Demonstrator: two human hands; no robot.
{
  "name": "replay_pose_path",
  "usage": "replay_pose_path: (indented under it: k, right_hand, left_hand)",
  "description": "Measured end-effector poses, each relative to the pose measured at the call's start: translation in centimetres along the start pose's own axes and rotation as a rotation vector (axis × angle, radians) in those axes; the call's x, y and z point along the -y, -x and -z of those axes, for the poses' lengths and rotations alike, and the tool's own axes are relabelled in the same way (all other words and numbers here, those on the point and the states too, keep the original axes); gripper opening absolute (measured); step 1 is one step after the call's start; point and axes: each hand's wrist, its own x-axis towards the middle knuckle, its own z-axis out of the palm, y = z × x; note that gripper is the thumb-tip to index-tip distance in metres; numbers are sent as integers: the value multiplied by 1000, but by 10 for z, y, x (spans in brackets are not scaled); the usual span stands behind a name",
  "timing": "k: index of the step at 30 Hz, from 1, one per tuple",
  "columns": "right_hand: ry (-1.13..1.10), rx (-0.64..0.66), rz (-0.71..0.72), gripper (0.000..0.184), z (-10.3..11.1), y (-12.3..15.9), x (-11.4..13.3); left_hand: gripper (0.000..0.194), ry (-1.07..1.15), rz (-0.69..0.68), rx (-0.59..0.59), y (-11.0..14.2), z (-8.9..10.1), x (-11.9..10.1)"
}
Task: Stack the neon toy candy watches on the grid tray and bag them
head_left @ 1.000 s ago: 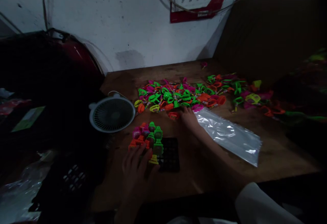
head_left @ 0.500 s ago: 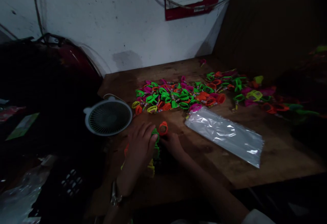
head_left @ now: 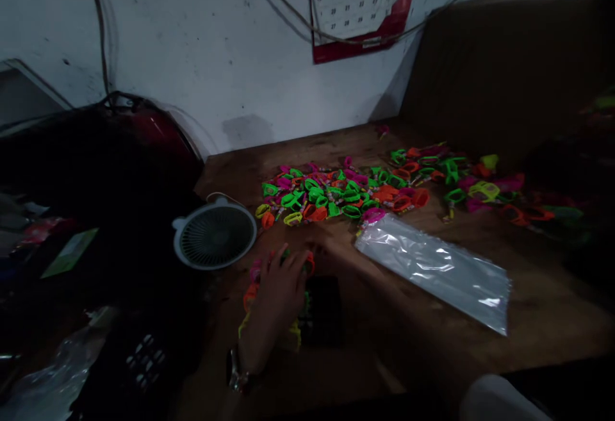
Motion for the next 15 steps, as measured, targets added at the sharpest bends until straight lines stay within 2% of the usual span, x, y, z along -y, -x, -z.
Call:
replay_pose_path:
  k: [3, 6, 9, 12, 13, 15]
  right_hand:
    - [339, -46, -26, 47, 20, -37, -2]
    - [678, 56, -49, 41, 19, -48, -1]
    - [711, 177, 3, 29, 17, -29, -7]
    - [639, 233, 67, 19, 35, 9, -15]
    - [605, 219, 87, 19, 44, 22, -15]
    - [562, 102, 60, 22, 59, 44, -10]
  left_hand:
    - [40, 5, 11, -9, 0, 1, -2]
    - [38, 14, 19, -10, 1, 1, -1]
    - [37, 13, 26, -24, 3, 1, 1]
    - [37, 14, 41, -32, 6, 2, 2]
    - [36, 14, 47, -36, 7, 2, 2]
    - [36, 12, 49, -47, 8, 2, 2]
